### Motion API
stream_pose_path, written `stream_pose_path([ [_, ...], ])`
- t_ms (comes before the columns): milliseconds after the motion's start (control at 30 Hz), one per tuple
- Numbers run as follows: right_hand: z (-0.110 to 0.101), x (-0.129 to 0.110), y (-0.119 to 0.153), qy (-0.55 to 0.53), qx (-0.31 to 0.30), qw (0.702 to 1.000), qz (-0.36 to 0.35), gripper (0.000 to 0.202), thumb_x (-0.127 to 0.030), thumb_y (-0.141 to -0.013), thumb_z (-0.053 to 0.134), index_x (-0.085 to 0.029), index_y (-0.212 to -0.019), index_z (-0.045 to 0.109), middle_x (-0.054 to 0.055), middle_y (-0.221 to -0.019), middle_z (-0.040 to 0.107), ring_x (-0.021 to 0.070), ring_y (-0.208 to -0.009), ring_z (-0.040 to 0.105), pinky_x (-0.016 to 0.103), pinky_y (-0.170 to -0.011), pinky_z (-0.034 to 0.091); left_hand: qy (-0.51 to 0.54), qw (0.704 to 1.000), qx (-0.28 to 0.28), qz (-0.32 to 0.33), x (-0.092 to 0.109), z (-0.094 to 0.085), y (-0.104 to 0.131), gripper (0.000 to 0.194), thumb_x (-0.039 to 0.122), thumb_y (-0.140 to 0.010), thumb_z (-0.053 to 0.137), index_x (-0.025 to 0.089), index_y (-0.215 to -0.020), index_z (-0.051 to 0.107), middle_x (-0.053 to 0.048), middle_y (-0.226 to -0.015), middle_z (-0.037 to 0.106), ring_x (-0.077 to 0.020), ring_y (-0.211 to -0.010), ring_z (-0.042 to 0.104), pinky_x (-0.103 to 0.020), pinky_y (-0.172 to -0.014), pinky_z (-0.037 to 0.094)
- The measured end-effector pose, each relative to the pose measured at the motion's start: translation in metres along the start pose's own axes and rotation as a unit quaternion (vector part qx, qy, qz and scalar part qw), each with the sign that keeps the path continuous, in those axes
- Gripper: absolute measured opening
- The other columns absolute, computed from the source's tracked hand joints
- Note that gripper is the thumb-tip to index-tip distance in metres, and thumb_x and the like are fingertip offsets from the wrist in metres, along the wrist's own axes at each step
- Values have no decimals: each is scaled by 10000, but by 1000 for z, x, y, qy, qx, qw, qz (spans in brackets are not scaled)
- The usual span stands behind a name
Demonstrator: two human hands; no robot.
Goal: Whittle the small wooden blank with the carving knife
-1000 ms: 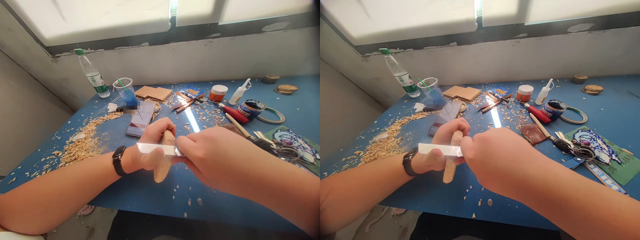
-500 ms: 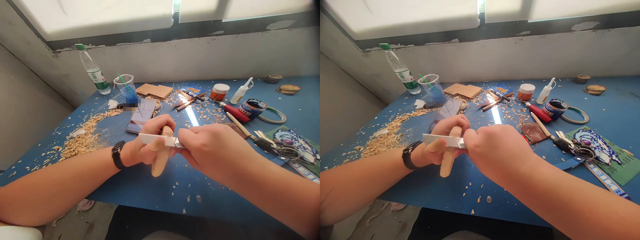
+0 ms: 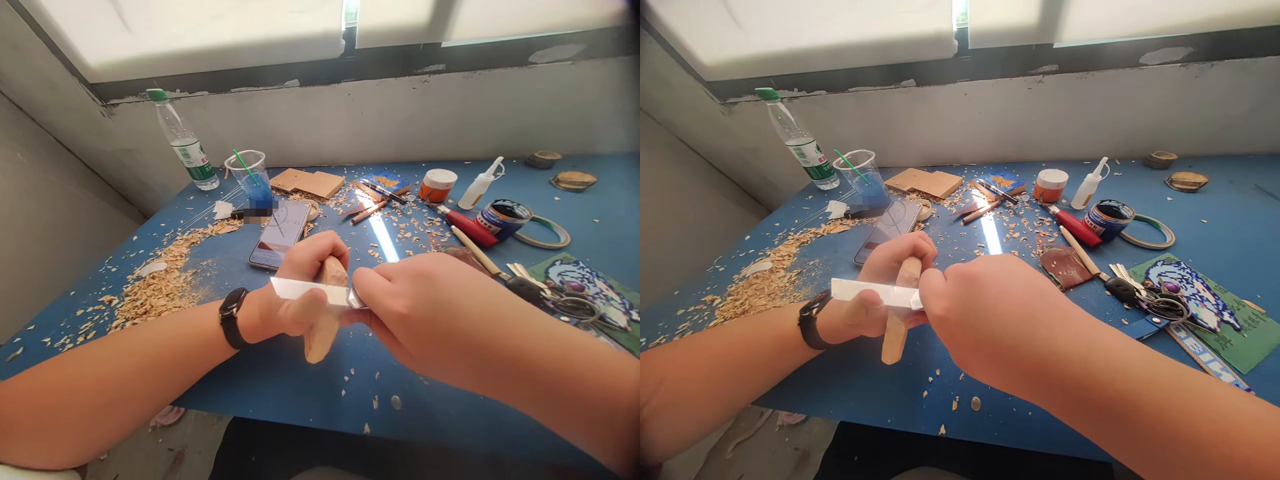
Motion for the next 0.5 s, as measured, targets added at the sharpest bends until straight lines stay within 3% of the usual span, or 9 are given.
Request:
stream_pose_path([
  [167, 6, -2, 0, -4, -42, 999, 5, 103, -164, -857, 632, -239, -799, 592, -16, -636, 588, 131, -479, 314, 345, -529, 144, -52, 995, -28, 80, 19, 3, 2, 514, 751, -834, 569, 239, -876, 545, -53, -780, 513, -228, -703, 443, -401, -618, 446],
  [500, 8, 5, -2, 39, -4, 995, 88, 179, -172, -860, 658, -242, -757, 530, -31, -585, 534, 133, -471, 318, 304, -504, 140, -5, 1000, 9, 18, 1, -1, 3, 593, 794, -913, 504, 210, -860, 588, -36, -755, 531, -193, -653, 448, -360, -591, 425],
])
Point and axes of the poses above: each hand's wrist, its own y-axis away from the middle knuckle, its own z-axis out of the palm, x = y × z, the point moved 6 cm from there along -y, towards the middle knuckle
